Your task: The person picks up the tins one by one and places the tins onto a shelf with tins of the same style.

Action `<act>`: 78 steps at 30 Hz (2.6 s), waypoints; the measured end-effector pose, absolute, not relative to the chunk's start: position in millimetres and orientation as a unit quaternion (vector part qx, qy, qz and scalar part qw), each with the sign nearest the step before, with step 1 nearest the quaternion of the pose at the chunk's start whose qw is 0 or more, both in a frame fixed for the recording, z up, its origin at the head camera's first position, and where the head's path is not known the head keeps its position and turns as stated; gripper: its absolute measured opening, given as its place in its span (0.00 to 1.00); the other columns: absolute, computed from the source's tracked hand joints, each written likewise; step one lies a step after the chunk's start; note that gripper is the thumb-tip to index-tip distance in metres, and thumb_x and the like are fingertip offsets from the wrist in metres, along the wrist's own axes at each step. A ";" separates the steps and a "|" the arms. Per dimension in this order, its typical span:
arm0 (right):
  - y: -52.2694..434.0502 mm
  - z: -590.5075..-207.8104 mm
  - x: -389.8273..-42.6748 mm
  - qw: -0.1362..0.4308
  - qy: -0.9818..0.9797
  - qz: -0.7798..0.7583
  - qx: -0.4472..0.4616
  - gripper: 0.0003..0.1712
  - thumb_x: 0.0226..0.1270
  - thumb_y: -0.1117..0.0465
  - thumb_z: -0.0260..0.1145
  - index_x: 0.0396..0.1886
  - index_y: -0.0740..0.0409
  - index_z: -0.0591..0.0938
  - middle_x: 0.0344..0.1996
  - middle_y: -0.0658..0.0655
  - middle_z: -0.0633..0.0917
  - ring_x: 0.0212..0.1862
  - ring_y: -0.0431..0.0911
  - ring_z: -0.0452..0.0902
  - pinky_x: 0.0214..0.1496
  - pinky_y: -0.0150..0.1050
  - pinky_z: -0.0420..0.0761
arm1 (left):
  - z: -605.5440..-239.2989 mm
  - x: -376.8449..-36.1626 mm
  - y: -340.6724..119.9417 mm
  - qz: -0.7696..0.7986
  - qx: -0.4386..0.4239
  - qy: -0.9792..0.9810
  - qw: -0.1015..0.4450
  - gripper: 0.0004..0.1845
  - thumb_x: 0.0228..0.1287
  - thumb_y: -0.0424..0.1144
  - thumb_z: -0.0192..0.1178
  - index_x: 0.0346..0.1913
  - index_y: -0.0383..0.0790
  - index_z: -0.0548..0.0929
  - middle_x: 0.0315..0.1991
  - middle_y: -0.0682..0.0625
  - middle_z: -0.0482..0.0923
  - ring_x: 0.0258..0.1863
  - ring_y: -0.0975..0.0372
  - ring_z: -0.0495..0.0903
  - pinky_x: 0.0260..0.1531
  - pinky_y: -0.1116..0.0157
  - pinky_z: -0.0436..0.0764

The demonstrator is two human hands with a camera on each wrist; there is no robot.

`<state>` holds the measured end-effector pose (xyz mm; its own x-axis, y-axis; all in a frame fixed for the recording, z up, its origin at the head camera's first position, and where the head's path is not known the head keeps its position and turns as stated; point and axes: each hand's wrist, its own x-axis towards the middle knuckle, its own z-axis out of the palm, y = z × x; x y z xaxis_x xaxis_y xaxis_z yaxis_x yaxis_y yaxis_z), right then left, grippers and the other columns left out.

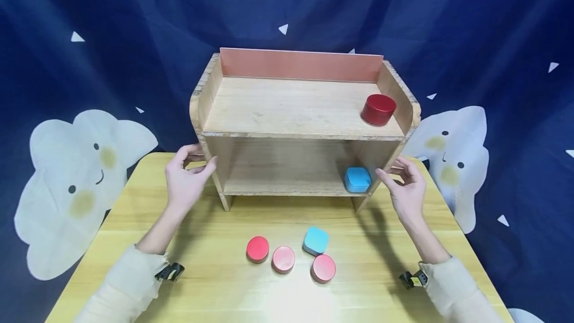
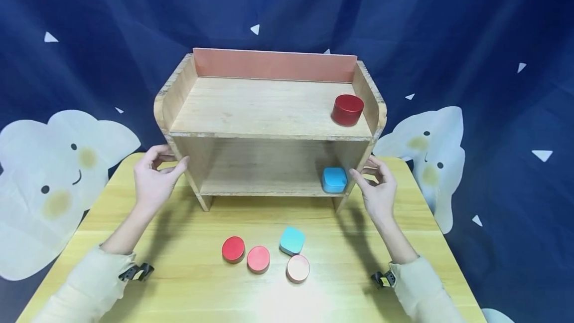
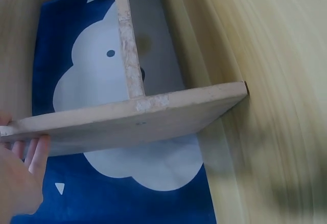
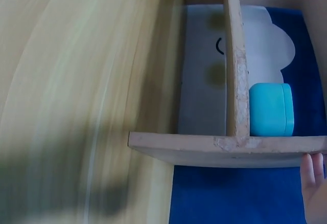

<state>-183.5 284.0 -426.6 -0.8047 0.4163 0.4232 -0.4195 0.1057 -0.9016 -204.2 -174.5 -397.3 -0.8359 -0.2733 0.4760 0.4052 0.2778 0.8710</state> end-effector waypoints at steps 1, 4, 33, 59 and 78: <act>285.0 -426.0 -183.8 0.310 -0.673 0.672 0.005 0.28 0.55 0.84 0.72 0.48 0.52 0.88 0.38 0.39 0.90 0.36 0.32 0.85 0.35 0.22 0.84 | -396.9 -203.2 -175.2 -0.602 -0.045 -0.747 0.277 0.16 0.58 0.24 0.73 0.49 0.25 0.84 0.38 0.71 0.83 0.36 0.77 0.83 0.35 0.79 0.85; 287.9 -424.1 -184.7 0.302 -0.670 0.678 0.013 0.29 0.54 0.85 0.72 0.48 0.53 0.88 0.38 0.40 0.90 0.36 0.32 0.86 0.36 0.22 0.85 | -397.9 -199.0 -177.8 -0.603 -0.052 -0.751 0.263 0.16 0.59 0.25 0.73 0.50 0.26 0.85 0.39 0.71 0.84 0.36 0.77 0.84 0.37 0.79 0.86; 292.8 -421.0 -185.5 0.262 -0.693 0.672 0.018 0.29 0.57 0.83 0.72 0.59 0.64 0.85 0.43 0.43 0.88 0.38 0.33 0.87 0.37 0.23 0.85 | -451.1 -141.9 -197.7 -0.330 -0.224 -0.897 0.191 0.14 0.62 0.36 0.74 0.50 0.42 0.88 0.44 0.50 0.91 0.39 0.55 0.91 0.39 0.60 0.90; 293.8 -423.2 -185.2 0.270 -0.699 0.661 0.024 0.29 0.57 0.83 0.72 0.59 0.62 0.85 0.45 0.43 0.88 0.40 0.32 0.86 0.37 0.23 0.85 | -495.2 -122.6 -160.2 -0.098 -0.330 -0.935 0.081 0.43 0.58 0.75 0.65 0.65 0.46 0.81 0.57 0.50 0.86 0.54 0.55 0.87 0.45 0.56 0.88; 292.7 -423.5 -184.9 0.275 -0.698 0.661 0.018 0.29 0.57 0.83 0.72 0.57 0.61 0.86 0.43 0.41 0.88 0.40 0.32 0.87 0.38 0.22 0.85 | -520.4 -124.6 -150.9 -0.092 -0.330 -0.939 0.031 0.45 0.55 0.77 0.65 0.65 0.47 0.80 0.57 0.50 0.83 0.58 0.54 0.82 0.61 0.46 0.82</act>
